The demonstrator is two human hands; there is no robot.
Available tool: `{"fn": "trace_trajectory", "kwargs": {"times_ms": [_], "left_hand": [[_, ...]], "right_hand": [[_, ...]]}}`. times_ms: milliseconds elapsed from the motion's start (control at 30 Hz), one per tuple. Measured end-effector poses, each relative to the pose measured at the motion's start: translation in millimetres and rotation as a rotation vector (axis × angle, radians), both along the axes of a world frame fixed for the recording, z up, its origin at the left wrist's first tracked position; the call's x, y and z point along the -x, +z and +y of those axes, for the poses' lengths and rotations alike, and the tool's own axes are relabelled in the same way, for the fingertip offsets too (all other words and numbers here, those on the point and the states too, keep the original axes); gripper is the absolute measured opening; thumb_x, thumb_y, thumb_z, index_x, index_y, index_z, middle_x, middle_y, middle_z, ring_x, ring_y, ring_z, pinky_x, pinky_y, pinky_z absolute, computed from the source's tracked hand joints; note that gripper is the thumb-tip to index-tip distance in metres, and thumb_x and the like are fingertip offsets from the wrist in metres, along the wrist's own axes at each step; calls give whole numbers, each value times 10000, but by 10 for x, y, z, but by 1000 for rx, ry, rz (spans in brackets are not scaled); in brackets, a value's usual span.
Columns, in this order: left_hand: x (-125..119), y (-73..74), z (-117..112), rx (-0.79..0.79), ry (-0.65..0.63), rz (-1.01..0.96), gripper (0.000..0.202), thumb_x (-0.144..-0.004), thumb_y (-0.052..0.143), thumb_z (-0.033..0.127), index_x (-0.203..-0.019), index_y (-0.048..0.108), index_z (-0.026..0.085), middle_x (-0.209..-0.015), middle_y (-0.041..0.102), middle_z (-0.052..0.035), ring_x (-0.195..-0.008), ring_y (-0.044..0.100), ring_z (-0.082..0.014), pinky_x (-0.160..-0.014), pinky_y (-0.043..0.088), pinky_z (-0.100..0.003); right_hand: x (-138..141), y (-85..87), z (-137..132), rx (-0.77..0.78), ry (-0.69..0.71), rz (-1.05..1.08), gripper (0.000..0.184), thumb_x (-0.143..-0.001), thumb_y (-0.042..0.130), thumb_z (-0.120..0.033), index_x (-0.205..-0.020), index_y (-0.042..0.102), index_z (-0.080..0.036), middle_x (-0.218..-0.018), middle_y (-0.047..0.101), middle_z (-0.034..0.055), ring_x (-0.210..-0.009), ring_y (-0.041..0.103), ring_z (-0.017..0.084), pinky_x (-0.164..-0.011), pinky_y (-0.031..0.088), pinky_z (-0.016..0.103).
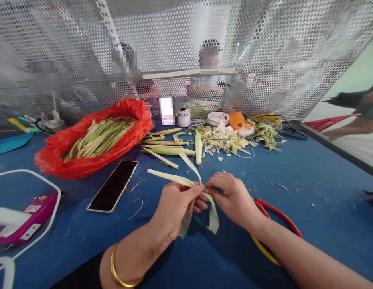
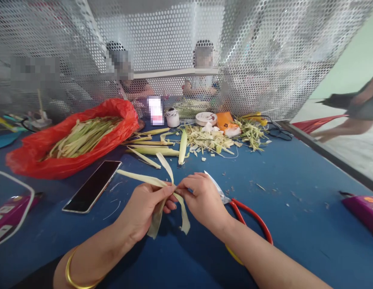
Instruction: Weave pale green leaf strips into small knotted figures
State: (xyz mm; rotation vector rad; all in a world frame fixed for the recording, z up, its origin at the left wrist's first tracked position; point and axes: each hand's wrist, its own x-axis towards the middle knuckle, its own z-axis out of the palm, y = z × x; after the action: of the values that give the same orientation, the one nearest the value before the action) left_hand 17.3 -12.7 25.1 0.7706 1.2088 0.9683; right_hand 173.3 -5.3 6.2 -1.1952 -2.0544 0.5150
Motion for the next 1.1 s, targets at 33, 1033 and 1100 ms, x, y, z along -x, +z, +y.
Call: {"fn": "trace_trajectory", "kwargs": {"times_ms": [33, 1033, 1100], "left_hand": [[5, 1, 6, 0, 1, 3, 176, -702, 782, 236, -733, 688, 90, -541, 673, -49, -454, 615, -116, -435, 442, -168], [-12, 85, -47, -84, -247, -100, 262, -741, 644, 114, -969, 751, 185, -847, 763, -60, -810, 715, -196, -824, 520, -286], [-1, 87, -26, -100, -306, -69, 361, -718, 622, 50, -1026, 741, 199, -899, 764, -56, -853, 712, -196, -840, 513, -289]], "right_hand": [[-2, -1, 3, -2, 3, -7, 235, -869, 497, -140, -676, 599, -228, -646, 640, -11, -678, 611, 155, -930, 401, 375], [-18, 74, 34, 554, -129, 697, 165, -725, 730, -357, -764, 714, -197, -718, 678, 6, -664, 597, 148, -631, 485, 268], [-26, 70, 33, 574, -135, 792, 183, -713, 745, -365, -733, 697, -190, -697, 657, 0, -629, 573, 132, -589, 465, 251]]}}
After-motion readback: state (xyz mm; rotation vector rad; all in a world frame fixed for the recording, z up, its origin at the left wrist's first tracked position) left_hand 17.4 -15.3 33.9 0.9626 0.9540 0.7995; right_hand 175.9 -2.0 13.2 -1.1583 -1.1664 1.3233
